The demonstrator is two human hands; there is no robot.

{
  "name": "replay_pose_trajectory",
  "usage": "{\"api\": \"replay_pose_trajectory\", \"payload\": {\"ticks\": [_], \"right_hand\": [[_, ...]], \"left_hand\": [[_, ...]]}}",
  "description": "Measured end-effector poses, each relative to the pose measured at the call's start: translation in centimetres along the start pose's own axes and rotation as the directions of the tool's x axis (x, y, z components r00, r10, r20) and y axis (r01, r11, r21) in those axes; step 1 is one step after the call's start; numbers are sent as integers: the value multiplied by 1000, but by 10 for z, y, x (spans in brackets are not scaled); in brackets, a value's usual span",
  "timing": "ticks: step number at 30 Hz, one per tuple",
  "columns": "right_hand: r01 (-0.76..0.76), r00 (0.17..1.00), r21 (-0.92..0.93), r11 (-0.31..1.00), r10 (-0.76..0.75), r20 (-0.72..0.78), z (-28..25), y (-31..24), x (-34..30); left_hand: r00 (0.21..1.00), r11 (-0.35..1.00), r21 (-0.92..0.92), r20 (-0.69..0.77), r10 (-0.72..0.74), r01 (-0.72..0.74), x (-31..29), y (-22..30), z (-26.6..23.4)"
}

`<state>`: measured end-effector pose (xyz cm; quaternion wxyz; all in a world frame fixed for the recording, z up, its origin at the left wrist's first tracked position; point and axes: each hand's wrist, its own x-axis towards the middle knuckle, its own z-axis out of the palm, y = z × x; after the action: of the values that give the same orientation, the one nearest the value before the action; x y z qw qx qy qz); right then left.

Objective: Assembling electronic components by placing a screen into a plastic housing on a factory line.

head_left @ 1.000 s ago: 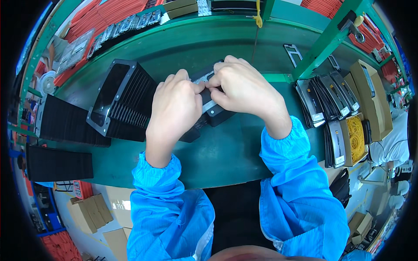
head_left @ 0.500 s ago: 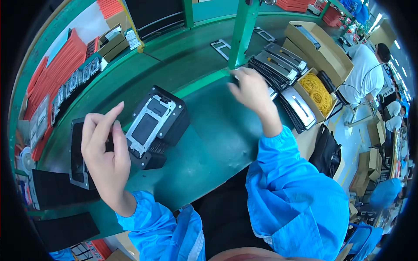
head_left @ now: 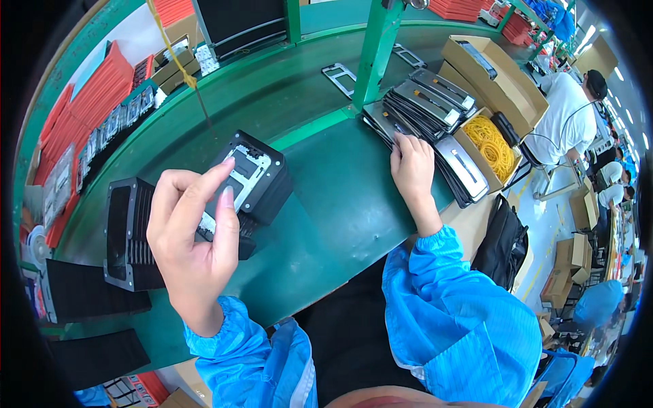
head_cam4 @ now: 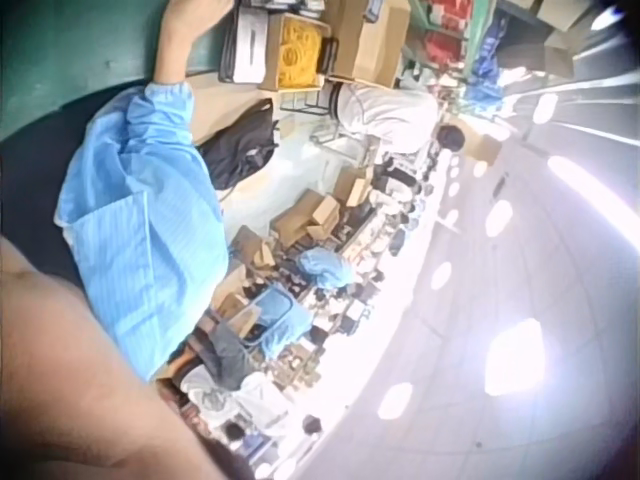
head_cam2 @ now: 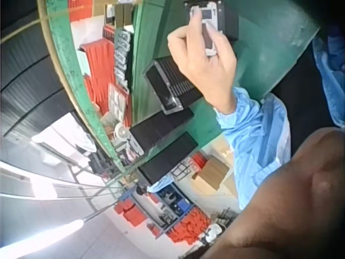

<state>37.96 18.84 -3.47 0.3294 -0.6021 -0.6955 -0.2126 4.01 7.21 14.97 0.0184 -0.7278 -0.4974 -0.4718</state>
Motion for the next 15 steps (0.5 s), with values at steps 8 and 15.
{"api": "replay_pose_trajectory", "payload": {"ticks": [8, 15], "right_hand": [[147, 952, 321, 935, -45, -304, -62, -38, 23], [772, 634, 508, 382, -523, -570, -153, -138, 48]], "left_hand": [[978, 984, -129, 186, -97, 122, -3, 3, -7], [897, 654, -660, 437, -68, 371, -22, 33, 12]]}}
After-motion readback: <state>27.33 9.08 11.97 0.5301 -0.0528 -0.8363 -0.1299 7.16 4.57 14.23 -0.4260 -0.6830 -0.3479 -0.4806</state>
